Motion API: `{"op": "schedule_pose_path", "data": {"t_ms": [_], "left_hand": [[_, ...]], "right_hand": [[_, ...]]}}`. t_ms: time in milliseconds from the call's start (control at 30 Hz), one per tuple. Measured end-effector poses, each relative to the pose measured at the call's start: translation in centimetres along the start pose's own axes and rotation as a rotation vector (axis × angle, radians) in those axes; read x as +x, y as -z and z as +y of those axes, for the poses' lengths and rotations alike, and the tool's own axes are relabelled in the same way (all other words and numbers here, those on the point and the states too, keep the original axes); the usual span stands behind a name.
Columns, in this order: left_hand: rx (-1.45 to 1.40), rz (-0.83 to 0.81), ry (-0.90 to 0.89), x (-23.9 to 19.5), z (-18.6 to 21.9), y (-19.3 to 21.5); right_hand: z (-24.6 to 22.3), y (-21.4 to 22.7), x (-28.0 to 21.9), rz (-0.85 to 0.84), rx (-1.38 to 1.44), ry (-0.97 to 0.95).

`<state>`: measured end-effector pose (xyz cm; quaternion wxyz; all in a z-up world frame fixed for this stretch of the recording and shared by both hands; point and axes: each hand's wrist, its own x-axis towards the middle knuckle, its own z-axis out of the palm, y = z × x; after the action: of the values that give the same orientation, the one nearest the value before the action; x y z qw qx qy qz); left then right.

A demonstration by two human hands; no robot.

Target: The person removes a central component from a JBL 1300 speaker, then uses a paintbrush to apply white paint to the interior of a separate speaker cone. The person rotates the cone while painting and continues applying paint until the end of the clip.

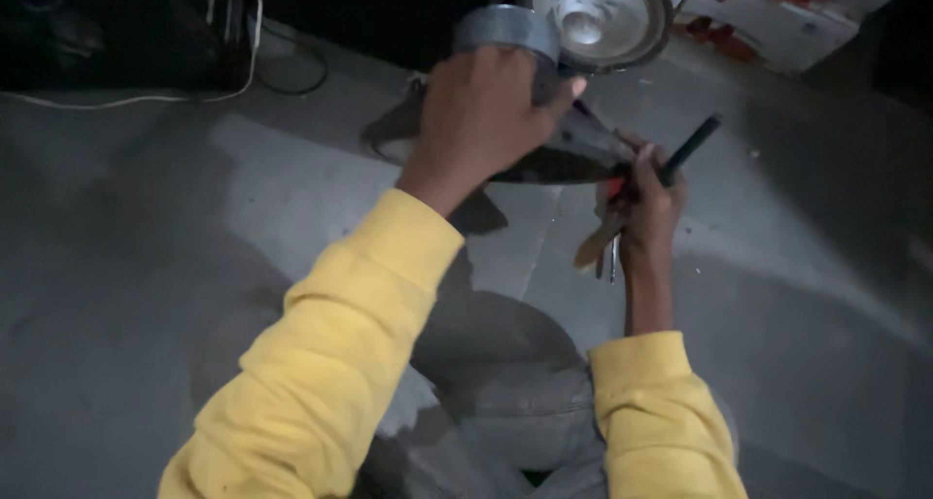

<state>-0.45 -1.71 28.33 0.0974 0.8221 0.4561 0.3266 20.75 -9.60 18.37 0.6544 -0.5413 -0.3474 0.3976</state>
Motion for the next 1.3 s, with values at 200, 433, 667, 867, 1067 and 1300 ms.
{"op": "schedule_pose_path", "data": {"t_ms": [200,433,667,867,1067,1300], "left_hand": [[0.149,0.344,-0.299,0.4,-4.2,0.0],[0.074,0.306,-0.237,0.9,-6.2,-1.5],[-0.094,0.007,0.644,0.0,-5.5,-0.7],[-0.134,0.000,0.701,0.4,-6.9,-3.4],[-0.218,-0.048,0.775,0.4,-8.4,-4.6],[-0.277,0.077,0.591,-0.4,-10.6,-4.9]], "right_hand": [[2.3,-0.8,0.7,0.005,-0.212,0.042],[6.4,0.4,1.4,0.096,-0.397,0.000],[5.8,2.7,2.2,0.166,-0.534,0.305],[3.9,3.9,2.5,0.180,-0.633,0.229],[2.0,3.0,2.0,0.155,-0.593,0.192],[0.2,1.7,0.3,0.127,-0.519,0.114]]}}
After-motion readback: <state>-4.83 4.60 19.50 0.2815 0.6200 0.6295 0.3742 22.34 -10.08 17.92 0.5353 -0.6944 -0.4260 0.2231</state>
